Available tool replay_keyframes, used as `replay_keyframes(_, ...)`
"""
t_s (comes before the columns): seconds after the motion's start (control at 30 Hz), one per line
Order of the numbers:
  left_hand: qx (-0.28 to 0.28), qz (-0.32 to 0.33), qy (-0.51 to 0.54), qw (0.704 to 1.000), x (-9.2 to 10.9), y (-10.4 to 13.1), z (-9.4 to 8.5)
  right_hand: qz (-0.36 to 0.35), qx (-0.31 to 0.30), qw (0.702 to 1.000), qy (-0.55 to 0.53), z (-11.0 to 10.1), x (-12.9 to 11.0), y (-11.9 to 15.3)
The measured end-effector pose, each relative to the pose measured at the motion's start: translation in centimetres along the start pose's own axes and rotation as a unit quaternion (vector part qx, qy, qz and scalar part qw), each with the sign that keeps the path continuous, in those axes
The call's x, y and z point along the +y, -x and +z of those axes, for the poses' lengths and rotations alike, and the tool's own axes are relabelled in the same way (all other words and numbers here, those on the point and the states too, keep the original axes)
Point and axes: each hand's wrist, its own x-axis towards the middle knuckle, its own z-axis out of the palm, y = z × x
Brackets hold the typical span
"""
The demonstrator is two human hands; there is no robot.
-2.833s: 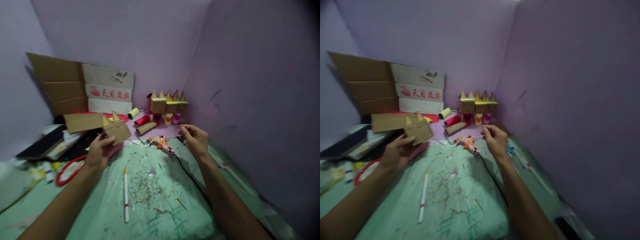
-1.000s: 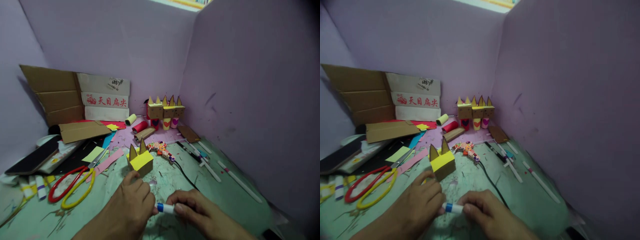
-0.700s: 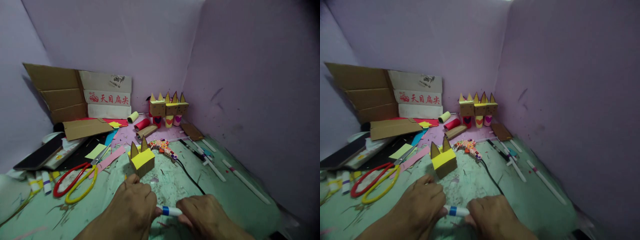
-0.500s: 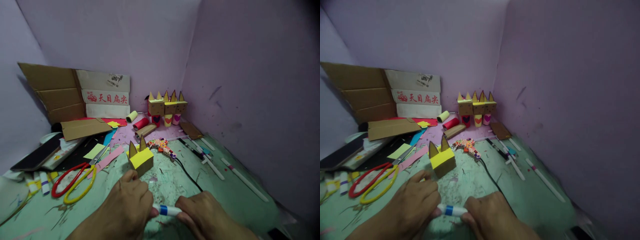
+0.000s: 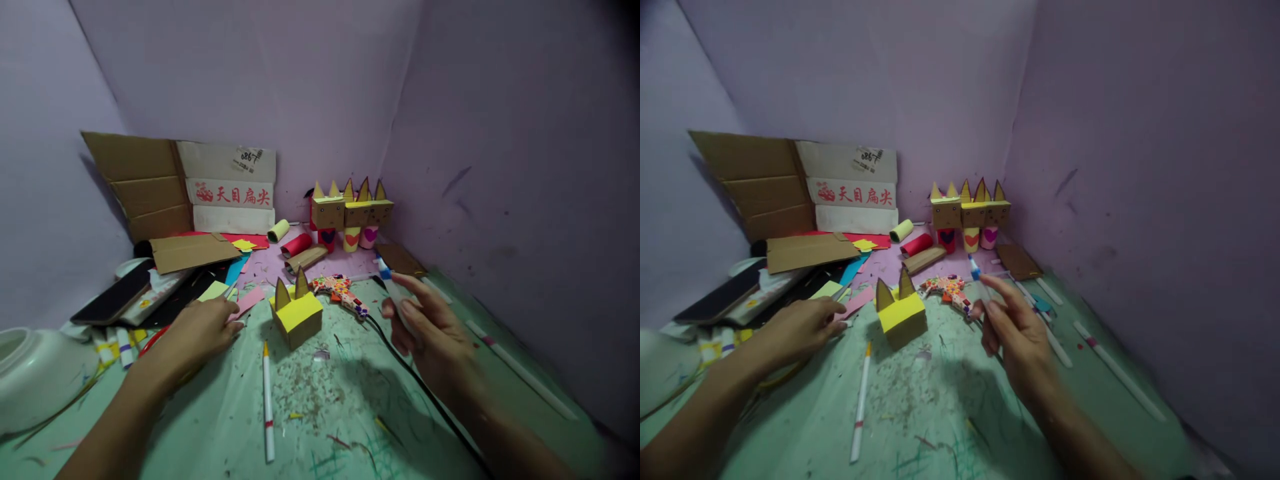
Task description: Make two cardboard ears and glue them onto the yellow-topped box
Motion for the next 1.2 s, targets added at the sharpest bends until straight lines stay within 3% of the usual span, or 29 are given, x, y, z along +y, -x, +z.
replay_keyframes(0.07,-0.007,-0.003,0.019,1.000,0.3,0.0,0.2,-0.019,0.022,0.999,-0.034,1.0,0.4,-1.1)
replay_keyframes(0.17,-0.001,-0.021,0.157,0.987,1.6,0.3,0.9,0.016,0.049,0.996,-0.071,2.2,0.9,-2.6)
replay_keyframes(0.23,-0.006,-0.017,0.266,0.964,2.8,0.3,1.9,0.030,0.031,0.994,-0.101,2.9,1.2,-3.4)
replay_keyframes(0.33,0.021,-0.028,0.347,0.937,4.4,0.3,3.8,0.003,-0.042,0.994,-0.101,3.2,1.7,-4.0)
replay_keyframes(0.43,0.049,-0.020,0.403,0.914,5.5,0.1,5.1,-0.029,-0.095,0.995,0.005,2.3,2.8,-3.7)
replay_keyframes(0.53,0.039,-0.007,0.433,0.901,5.8,0.0,5.3,-0.058,-0.108,0.982,0.145,1.2,4.4,-2.5)
replay_keyframes(0.67,0.073,-0.026,0.446,0.892,5.4,-0.1,4.8,-0.085,-0.144,0.929,0.329,0.6,6.5,-1.1)
replay_keyframes(0.8,0.090,-0.023,0.451,0.888,5.1,-0.1,4.7,-0.112,-0.168,0.895,0.398,0.7,7.7,-0.7)
replay_keyframes(0.93,0.109,-0.025,0.435,0.893,5.0,0.0,4.5,-0.097,-0.148,0.918,0.355,1.3,6.8,-0.3)
replay_keyframes(1.07,0.156,-0.032,0.446,0.881,4.5,-0.1,3.9,0.015,-0.158,0.962,0.224,3.5,5.0,2.1)
replay_keyframes(1.13,0.176,-0.045,0.458,0.870,4.1,-0.1,3.5,0.056,-0.203,0.959,0.188,4.8,4.8,3.9)
replay_keyframes(1.2,0.184,-0.055,0.472,0.860,3.8,-0.2,3.3,0.048,-0.230,0.949,0.208,5.8,5.2,5.4)
